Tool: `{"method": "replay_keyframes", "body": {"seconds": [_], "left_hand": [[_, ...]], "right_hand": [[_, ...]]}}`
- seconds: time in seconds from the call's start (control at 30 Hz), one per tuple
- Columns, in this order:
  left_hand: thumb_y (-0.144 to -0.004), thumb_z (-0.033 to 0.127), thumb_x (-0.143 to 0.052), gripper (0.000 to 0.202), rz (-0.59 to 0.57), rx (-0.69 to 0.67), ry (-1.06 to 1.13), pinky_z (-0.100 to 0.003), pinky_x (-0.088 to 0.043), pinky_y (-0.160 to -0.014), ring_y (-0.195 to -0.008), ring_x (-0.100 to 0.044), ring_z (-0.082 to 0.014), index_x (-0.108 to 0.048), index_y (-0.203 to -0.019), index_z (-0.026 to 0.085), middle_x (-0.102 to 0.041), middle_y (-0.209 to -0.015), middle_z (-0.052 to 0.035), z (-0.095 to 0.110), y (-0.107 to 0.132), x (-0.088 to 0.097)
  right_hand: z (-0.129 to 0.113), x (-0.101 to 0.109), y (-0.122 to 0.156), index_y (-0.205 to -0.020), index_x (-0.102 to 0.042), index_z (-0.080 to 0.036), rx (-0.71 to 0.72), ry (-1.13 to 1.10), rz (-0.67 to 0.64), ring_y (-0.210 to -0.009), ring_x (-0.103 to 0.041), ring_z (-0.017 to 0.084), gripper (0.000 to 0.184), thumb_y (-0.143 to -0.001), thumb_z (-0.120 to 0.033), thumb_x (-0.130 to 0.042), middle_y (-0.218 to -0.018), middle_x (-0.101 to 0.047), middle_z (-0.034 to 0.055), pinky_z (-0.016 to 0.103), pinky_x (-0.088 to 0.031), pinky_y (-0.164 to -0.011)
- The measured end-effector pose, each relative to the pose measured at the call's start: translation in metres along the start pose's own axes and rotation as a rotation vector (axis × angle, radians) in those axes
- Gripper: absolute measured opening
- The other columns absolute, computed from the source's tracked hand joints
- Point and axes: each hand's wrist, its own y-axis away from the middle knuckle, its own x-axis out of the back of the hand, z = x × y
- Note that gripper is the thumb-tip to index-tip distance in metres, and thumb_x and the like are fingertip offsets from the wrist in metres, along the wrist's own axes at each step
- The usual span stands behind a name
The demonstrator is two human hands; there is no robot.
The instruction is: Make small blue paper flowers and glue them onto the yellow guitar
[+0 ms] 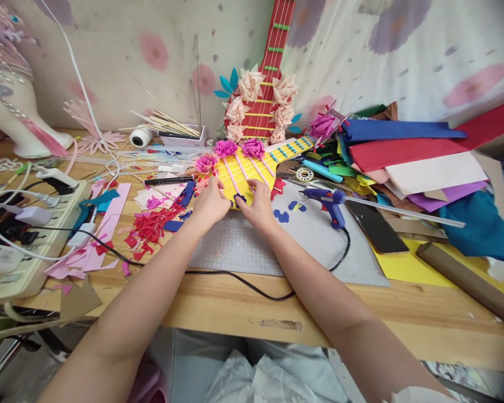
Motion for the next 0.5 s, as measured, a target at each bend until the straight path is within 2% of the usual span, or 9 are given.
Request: {"method": "replay_keyframes", "body": {"seconds": [0.23, 0.37, 0.5], "left_hand": [[-0.059, 0.009, -0.058, 0.031, -0.05, 0.077, -0.011, -0.03, -0.037, -0.061, -0.065, -0.055, -0.0209, -0.04, -0.08, 0.023, -0.049, -0.061, 0.0019, 0.0062, -0.002, -0.0001], [-0.058, 0.008, -0.058, 0.03, -0.037, 0.089, -0.001, -0.031, -0.038, -0.065, -0.072, -0.057, -0.0234, -0.04, -0.078, 0.023, -0.051, -0.065, -0.0009, 0.0072, -0.0039, -0.0019], [-0.055, 0.008, -0.06, 0.032, -0.017, 0.07, 0.038, -0.03, -0.039, -0.065, -0.069, -0.056, -0.0215, -0.04, -0.074, 0.023, -0.05, -0.061, 0.0011, 0.0049, -0.007, -0.0049]], "right_hand": [[-0.0012, 0.0011, -0.0002, -0.113, -0.045, -0.017, -0.013, 0.011, -0.024, -0.112, -0.045, 0.027, 0.044, -0.072, -0.029, -0.058, -0.115, -0.052, 0.0146, 0.046, -0.038, -0.097], [-0.0015, 0.0013, -0.0005, -0.113, -0.045, -0.015, -0.016, -0.007, -0.021, -0.111, -0.045, 0.026, 0.046, -0.071, -0.027, -0.059, -0.114, -0.052, 0.0156, 0.044, -0.039, -0.097], [-0.0011, 0.0018, -0.0009, -0.112, -0.046, -0.017, -0.006, -0.013, -0.016, -0.109, -0.046, 0.027, 0.044, -0.071, -0.028, -0.059, -0.114, -0.053, 0.0141, 0.046, -0.038, -0.097]]}}
